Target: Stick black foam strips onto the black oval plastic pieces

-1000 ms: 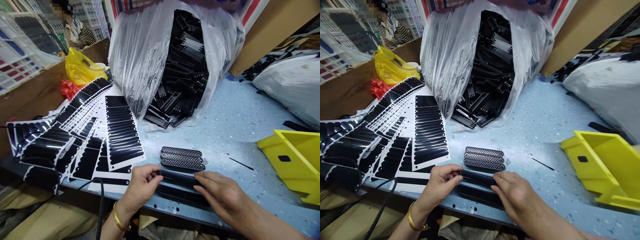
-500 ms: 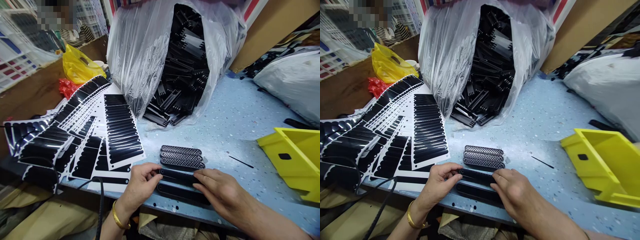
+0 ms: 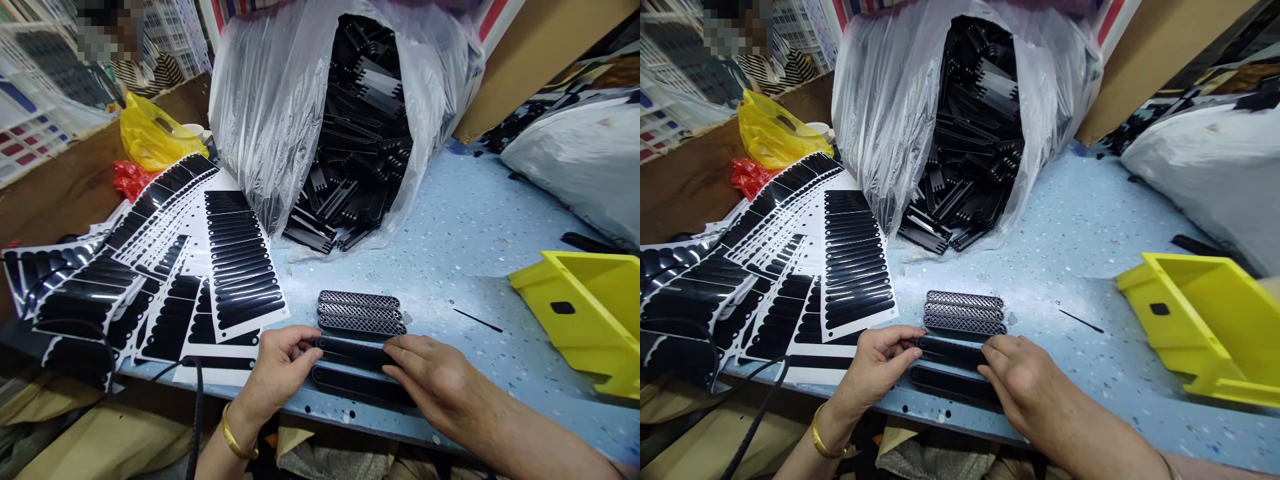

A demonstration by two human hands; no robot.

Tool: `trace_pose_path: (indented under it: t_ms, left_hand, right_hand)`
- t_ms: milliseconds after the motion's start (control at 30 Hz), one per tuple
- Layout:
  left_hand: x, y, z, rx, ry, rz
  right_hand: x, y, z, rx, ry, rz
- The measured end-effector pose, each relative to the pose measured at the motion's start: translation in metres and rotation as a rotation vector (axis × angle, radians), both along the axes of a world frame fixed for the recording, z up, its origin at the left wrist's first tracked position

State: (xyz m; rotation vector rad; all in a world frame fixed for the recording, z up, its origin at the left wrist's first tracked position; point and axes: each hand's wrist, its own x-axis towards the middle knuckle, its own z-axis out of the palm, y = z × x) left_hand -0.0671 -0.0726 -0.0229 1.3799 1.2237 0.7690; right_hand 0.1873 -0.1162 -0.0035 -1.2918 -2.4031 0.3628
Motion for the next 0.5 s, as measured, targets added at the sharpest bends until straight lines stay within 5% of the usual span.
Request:
trace_pose_path:
  t_ms: [500]
  left_hand:
    - [0.0000, 0.0032, 0.0018, -0.070, -0.046, 0.002]
  right_hand:
    - [-0.0053, -0.0013, 0.0066, -0.061, 0.009, -0.022]
